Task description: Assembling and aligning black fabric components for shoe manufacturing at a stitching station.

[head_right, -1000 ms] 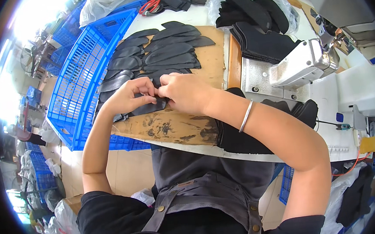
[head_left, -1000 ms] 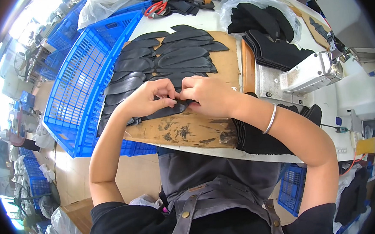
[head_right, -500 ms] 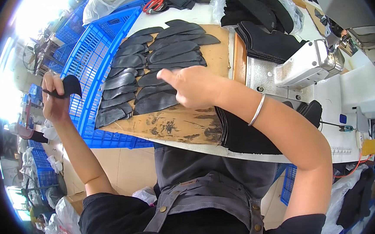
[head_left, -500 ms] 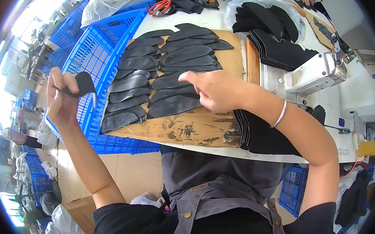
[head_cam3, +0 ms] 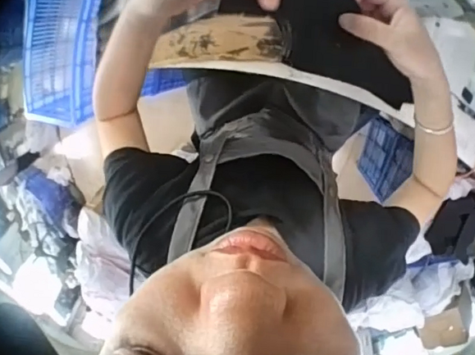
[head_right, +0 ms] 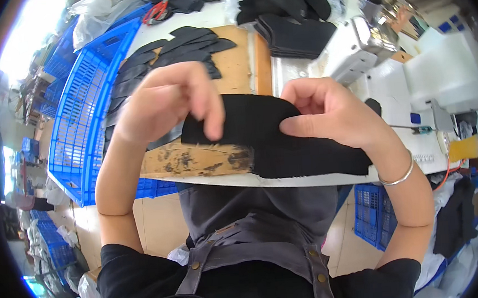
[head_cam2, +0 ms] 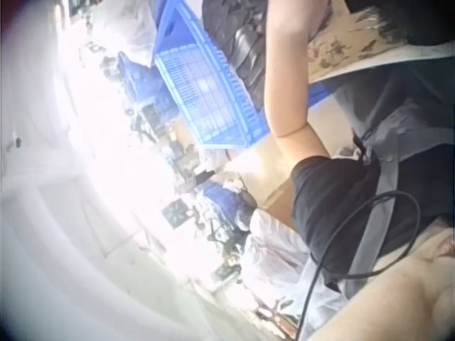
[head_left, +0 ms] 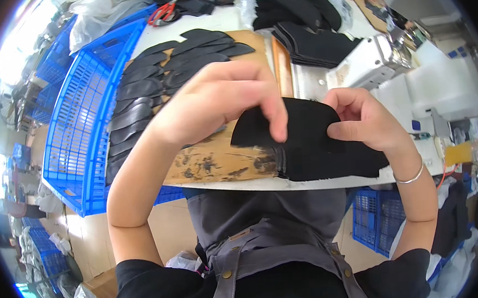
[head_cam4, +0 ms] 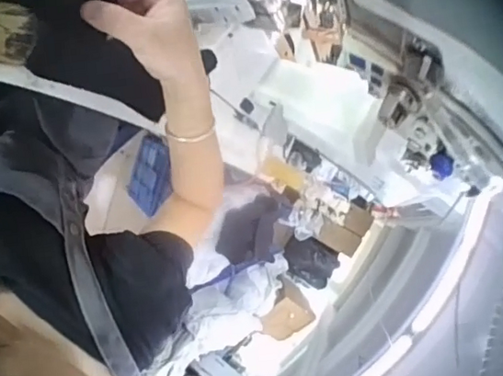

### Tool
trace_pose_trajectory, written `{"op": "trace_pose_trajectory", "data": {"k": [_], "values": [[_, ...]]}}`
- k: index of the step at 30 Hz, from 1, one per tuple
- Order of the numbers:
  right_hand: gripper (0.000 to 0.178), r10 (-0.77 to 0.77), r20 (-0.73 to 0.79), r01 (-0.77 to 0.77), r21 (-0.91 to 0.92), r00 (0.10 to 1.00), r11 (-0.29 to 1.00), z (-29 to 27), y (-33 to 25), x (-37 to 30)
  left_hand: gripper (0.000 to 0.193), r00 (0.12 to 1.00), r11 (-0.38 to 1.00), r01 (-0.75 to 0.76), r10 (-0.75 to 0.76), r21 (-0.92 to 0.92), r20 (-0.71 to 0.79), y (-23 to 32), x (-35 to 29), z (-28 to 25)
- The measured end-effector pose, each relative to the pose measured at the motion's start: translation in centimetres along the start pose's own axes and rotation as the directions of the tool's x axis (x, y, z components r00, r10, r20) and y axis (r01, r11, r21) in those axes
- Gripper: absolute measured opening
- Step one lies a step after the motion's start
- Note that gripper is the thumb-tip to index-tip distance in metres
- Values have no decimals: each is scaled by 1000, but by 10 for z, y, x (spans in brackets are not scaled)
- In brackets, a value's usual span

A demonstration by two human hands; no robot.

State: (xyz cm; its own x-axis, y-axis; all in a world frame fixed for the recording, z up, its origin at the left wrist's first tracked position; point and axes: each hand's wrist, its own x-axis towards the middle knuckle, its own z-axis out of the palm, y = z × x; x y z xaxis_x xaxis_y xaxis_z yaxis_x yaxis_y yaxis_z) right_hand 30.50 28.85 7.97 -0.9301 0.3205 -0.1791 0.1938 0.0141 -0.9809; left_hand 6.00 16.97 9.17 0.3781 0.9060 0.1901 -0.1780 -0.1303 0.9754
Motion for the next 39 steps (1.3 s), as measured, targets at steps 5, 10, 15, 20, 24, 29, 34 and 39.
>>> {"op": "trace_pose_trajectory", "data": {"k": [5,10,15,20,24,29,34,39], "values": [[13,199,-199,-224,-111,960,968,-21,15,-52,32,967,925,175,-97,338,-234,-53,45,45],[20,284,-251,-311,-72,925,948,-25,25,-75,39,919,858,384,-390,342,-53,-82,63,53],[27,149,-292,-251,-355,945,900,-23,45,-87,36,924,697,354,-365,624,-116,-72,71,82],[31,57,-352,-230,-472,934,851,-16,51,-86,37,946,621,299,-296,725,-136,-78,67,91],[34,36,-347,-227,-528,937,818,-13,50,-85,40,967,590,236,-225,772,-124,-85,63,88],[34,58,-352,-250,-531,934,810,-12,50,-85,41,966,574,231,-230,785,-116,-85,65,89],[35,35,-346,-232,-546,937,805,-12,51,-85,41,956,547,263,-259,795,-138,-84,65,91],[34,60,-355,-252,-527,933,812,-11,50,-85,42,972,544,219,-196,810,-131,-87,64,91]]}}
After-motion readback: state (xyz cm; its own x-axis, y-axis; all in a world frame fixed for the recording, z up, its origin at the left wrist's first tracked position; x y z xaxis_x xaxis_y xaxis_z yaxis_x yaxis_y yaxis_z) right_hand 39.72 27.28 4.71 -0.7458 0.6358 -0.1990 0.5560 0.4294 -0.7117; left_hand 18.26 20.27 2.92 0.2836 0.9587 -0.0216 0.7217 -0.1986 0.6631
